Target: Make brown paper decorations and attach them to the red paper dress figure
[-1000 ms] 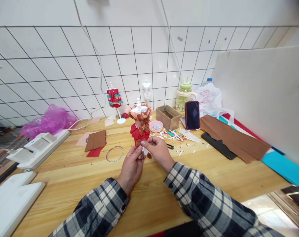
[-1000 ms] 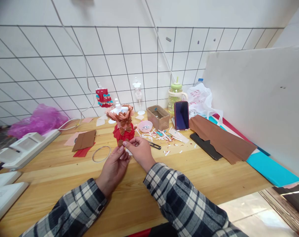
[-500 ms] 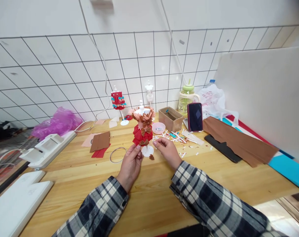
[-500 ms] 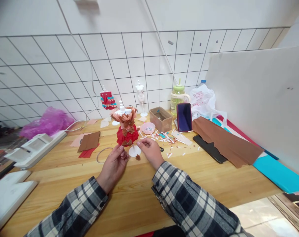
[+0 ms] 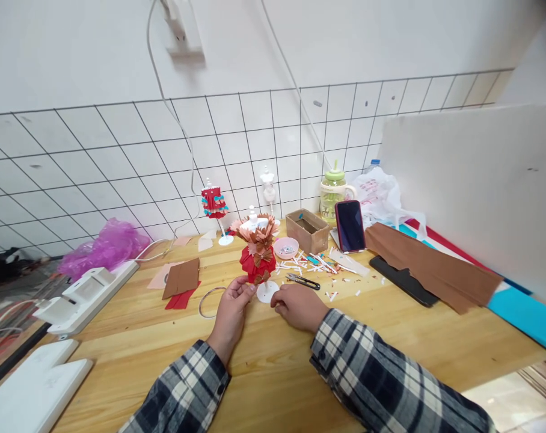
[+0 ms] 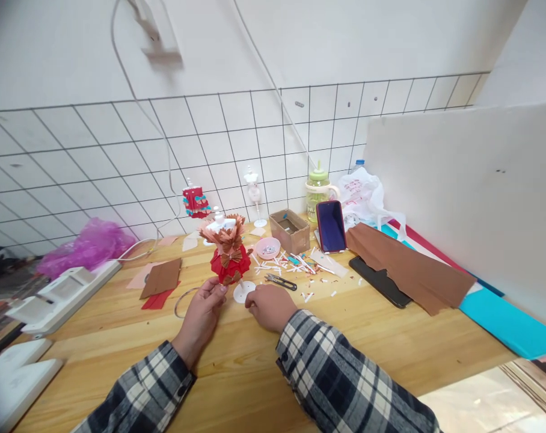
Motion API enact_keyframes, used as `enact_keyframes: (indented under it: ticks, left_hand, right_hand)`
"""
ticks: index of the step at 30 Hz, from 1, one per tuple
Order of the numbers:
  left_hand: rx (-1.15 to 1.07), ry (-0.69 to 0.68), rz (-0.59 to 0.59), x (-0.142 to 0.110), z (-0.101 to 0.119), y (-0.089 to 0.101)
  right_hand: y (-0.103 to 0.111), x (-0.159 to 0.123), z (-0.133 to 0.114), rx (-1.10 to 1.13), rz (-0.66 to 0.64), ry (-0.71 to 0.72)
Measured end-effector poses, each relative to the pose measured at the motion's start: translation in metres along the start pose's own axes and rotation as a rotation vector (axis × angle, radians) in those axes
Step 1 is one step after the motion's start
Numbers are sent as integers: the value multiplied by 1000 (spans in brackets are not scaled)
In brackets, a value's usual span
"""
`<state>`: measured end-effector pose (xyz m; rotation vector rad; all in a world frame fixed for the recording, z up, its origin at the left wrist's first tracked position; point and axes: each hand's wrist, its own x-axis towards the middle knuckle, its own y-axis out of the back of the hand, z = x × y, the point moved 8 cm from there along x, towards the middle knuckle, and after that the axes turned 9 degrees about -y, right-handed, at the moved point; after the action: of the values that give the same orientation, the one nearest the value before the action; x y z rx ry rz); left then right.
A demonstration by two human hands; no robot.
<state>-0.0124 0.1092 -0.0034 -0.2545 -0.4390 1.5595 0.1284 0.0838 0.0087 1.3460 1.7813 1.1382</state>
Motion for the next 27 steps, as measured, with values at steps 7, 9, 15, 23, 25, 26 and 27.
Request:
enact_keyframes:
  ticks: [7, 9, 15, 23, 25, 26, 27]
  left_hand:
    - [575, -207, 24, 11, 14, 10]
    - [744, -230, -9, 17, 13, 4]
    - [1004, -121, -115, 30, -6, -8]
    - [870, -123, -84, 11, 3, -3]
    - [867, -124, -84, 9, 4, -4]
    - [867, -129, -89, 9, 5, -4]
    - [864, -135, -95, 9, 5, -5]
  right_hand:
    - [21, 4, 49, -119, 106, -352]
    - [23, 4, 54, -120, 118, -396]
    - [24, 5, 49, -76, 156, -359]
    - [29, 4, 39, 1, 220, -255]
    - [26, 4, 38, 6, 204, -251]
    - [24, 5, 38, 11, 197, -250]
    - [23, 5, 37, 18, 189, -247]
